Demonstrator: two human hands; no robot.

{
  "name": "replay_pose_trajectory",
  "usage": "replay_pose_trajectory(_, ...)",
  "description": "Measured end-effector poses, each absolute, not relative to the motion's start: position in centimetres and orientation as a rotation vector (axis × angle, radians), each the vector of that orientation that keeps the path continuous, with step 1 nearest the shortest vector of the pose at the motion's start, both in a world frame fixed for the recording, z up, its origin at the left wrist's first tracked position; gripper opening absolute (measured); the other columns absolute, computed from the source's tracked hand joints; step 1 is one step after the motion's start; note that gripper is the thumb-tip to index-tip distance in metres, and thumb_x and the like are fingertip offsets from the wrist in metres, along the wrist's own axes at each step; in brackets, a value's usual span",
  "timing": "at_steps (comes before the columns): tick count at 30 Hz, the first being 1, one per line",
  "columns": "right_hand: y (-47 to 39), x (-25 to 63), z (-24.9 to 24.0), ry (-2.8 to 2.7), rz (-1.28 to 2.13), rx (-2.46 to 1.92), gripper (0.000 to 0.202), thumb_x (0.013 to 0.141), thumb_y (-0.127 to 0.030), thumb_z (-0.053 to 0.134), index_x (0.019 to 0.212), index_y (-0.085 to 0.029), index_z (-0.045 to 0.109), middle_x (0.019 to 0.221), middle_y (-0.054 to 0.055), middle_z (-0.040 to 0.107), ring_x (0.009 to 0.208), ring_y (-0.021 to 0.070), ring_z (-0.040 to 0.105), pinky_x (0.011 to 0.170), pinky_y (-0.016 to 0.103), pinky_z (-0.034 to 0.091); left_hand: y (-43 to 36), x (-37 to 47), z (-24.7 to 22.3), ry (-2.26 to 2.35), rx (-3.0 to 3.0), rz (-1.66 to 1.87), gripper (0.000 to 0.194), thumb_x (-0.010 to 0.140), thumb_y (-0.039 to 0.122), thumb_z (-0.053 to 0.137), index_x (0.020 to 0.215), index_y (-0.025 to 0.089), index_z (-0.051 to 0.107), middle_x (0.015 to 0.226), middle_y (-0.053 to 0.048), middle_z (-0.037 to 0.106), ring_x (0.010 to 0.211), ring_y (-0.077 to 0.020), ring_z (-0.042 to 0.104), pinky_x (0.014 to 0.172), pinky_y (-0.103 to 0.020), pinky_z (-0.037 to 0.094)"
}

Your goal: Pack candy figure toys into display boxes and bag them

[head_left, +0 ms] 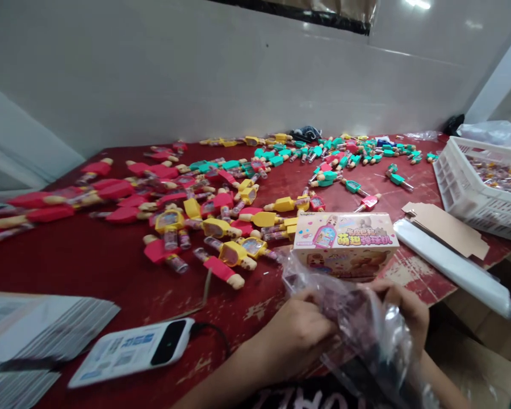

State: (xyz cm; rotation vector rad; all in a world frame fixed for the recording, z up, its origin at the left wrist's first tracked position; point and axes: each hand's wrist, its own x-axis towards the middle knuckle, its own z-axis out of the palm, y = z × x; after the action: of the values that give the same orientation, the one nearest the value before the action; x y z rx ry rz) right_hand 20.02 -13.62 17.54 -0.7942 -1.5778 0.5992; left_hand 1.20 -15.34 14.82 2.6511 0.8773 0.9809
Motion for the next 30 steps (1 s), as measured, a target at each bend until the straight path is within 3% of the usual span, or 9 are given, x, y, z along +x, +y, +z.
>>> replay_pose_trajectory(5,-12.2,21.4,17.9,-1.137,0.861,-0.989,0.055,0.064,-0.029,0.077,0.053,-0.020,0.023,0.047,-0.009,0.029,0.043,0.0041,0.027,0.040,0.017,0.029,-14.3,-1.3,17.3,1.263,2.494,0.682,0.041,0.094,0.034,0.034,0.065,0.018,0.058,0.057,-0.001,0.061,0.052,-0.0137,0.056,0.051,-0.025,0.031)
replay_pose_trajectory(10,-11.8,22.2,18.5,-1.147,1.076,-1.040,0.047,0.054,-0.033,0.081,0.059,-0.019,0.037,0.049,-0.009,0.038,0.041,0.0037,0.031,0.038,0.016,0.026,-13.1,-5.3,19.9,1.673,2.380,0.938,0.049,0.088,0.054,0.044,0.055,0.020,0.057,0.046,0.004,0.054,0.041,-0.0108,0.051,0.044,-0.022,0.028)
replay_pose_trajectory(12,-11.9,22.3,18.7,-1.222,1.055,-1.035,0.039,0.052,-0.032,0.082,0.066,-0.019,0.048,0.052,-0.007,0.046,0.042,0.0051,0.036,0.039,0.017,0.029,-13.0,-6.2,19.9,1.843,2.385,1.202,0.042,0.087,0.052,0.051,0.062,0.020,0.060,0.044,0.007,0.051,0.038,-0.0083,0.046,0.044,-0.020,0.029)
replay_pose_trajectory(14,-12.1,22.3,18.7,-1.335,1.009,-1.020,0.037,0.051,-0.031,0.082,0.073,-0.019,0.055,0.056,-0.005,0.051,0.043,0.0059,0.038,0.040,0.017,0.031,-13.3,-6.0,19.6,1.981,2.381,1.531,0.030,0.086,0.048,0.056,0.077,0.020,0.063,0.053,0.006,0.053,0.046,-0.0089,0.049,0.052,-0.019,0.034)
replay_pose_trajectory(17,-12.8,21.5,18.3,-1.502,0.991,-1.030,0.029,0.056,-0.031,0.079,0.072,-0.019,0.059,0.056,-0.005,0.051,0.045,0.0065,0.040,0.040,0.016,0.030,-14.3,-3.1,18.7,1.574,2.653,1.904,0.046,0.081,0.058,0.056,0.102,0.017,0.057,0.093,-0.006,0.060,0.088,-0.0207,0.058,0.090,-0.035,0.041)
replay_pose_trajectory(20,-14.0,20.3,17.9,-1.632,1.036,-1.007,0.023,0.070,-0.033,0.067,0.062,-0.018,0.053,0.050,-0.006,0.043,0.044,0.0059,0.035,0.040,0.016,0.027,-15.0,1.2,17.3,0.849,2.999,1.564,0.034,0.087,0.049,0.050,0.107,0.021,0.050,0.118,-0.011,0.053,0.119,-0.0277,0.048,0.104,-0.047,0.034)
replay_pose_trajectory(23,-15.3,19.9,18.1,-1.757,0.980,-0.960,0.030,0.080,-0.032,0.057,0.056,-0.017,0.047,0.047,-0.007,0.038,0.043,0.0050,0.032,0.040,0.016,0.026,-14.5,3.7,16.1,0.726,2.882,1.478,0.018,0.094,0.021,0.037,0.110,0.017,0.045,0.090,-0.008,0.065,0.085,-0.0169,0.062,0.073,-0.029,0.047)
replay_pose_trajectory(25,-15.8,20.3,18.5,-1.837,0.807,-0.978,0.031,0.081,-0.029,0.059,0.055,-0.017,0.047,0.045,-0.007,0.039,0.041,0.0046,0.033,0.039,0.016,0.025,-14.0,3.7,15.8,0.605,2.756,1.509,0.020,0.096,0.018,0.033,0.107,0.012,0.047,0.065,-0.002,0.061,0.055,-0.0125,0.053,0.051,-0.026,0.037)
replay_pose_trajectory(30,-15.3,22.5,18.6,-1.986,0.205,-0.904,0.023,0.079,-0.018,0.059,0.059,-0.019,0.049,0.045,-0.007,0.045,0.040,0.0052,0.039,0.043,0.018,0.029,-14.1,1.7,15.8,0.546,2.364,1.452,0.033,0.096,0.031,0.039,0.069,0.018,0.053,0.053,0.001,0.052,0.048,-0.0095,0.047,0.049,-0.026,0.031)
